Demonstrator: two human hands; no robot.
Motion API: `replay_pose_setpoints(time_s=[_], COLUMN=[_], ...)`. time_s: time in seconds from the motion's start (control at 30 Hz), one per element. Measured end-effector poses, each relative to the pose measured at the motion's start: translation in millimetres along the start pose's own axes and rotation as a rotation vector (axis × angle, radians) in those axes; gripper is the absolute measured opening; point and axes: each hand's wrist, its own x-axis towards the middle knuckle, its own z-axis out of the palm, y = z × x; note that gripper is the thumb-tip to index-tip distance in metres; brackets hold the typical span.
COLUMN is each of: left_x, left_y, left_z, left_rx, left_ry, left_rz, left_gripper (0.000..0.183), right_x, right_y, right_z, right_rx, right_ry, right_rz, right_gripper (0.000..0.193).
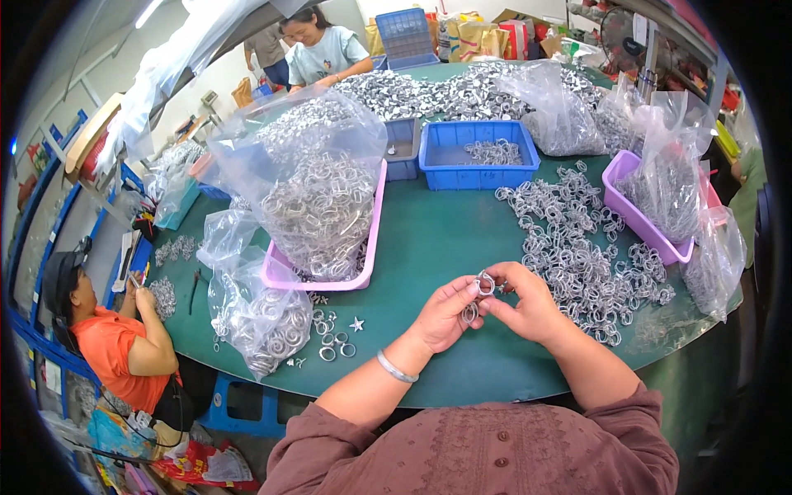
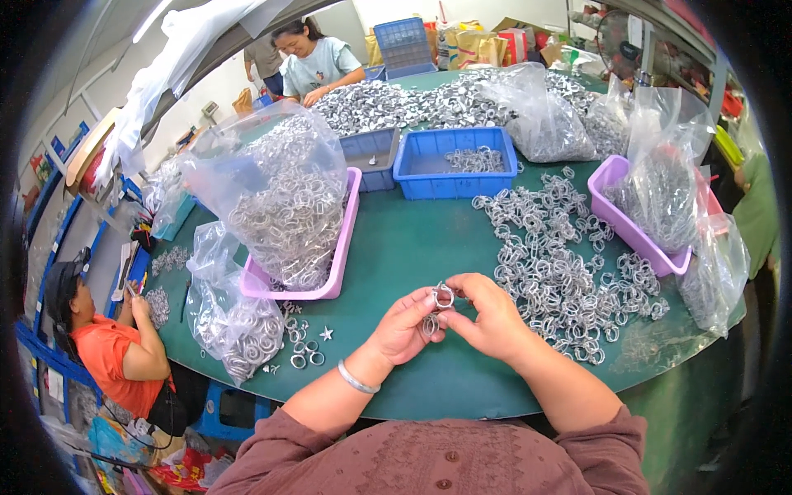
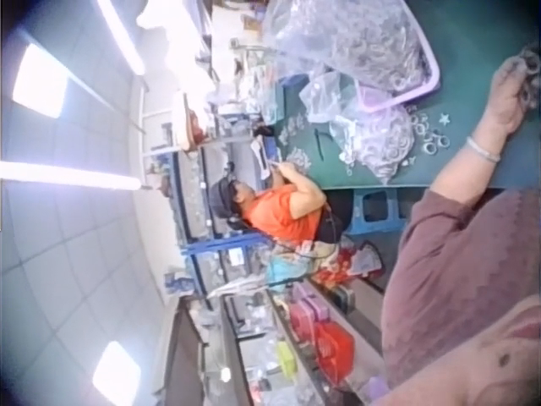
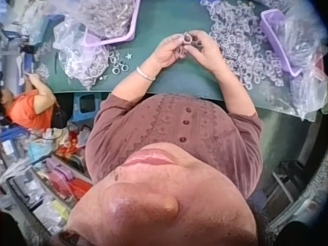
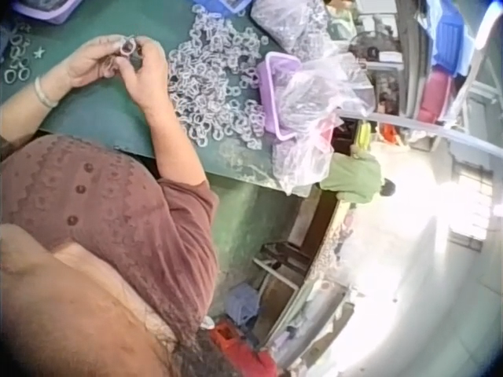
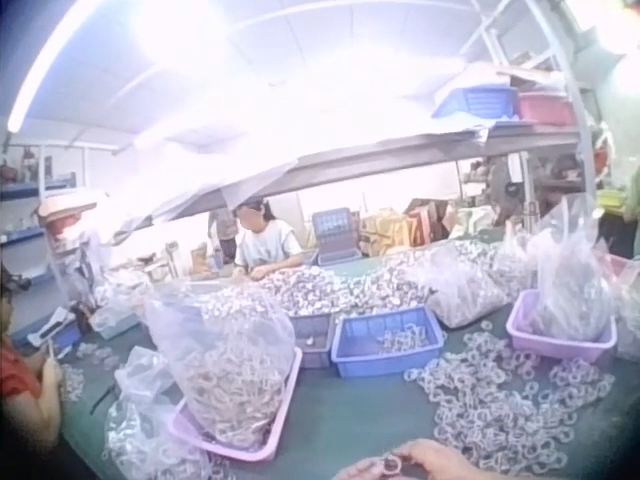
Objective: The person picks up small metal ring components from a table and assembles them together by hand.
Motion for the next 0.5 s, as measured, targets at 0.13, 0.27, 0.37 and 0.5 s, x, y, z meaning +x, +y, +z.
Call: replay_pose_setpoints(time_s=[0.13, 0.27, 0.37, 0.5], left_x=[-0.2, -0.6, 0.0, -0.8], left_y=[-4.0, 1.2, 1.6, 0.8], left_z=[0.3, 1.4, 0.1, -0.3], left_rx=[0.111, 0.176, 0.235, 0.26], left_ry=[0.022, 0.058, 0.087, 0.094], left_rz=[0.022, 0.039, 0.044, 0.038], left_gripper=[0.025, 0.025, 0.025, 0.024], right_x=[-2.0, -3.3, -2.6, -3.1], right_y=[8.9, 10.1, 11.3, 8.5], right_z=[-2.1, -5.1, -6.0, -6.1], right_rx=[-0.076, -0.117, -0.151, -0.16], right_ry=[0.052, 0.055, 0.035, 0.023], right_rz=[-0.173, -0.19, -0.224, -0.238], right_gripper=[0.032, 0.031, 0.03, 0.031])
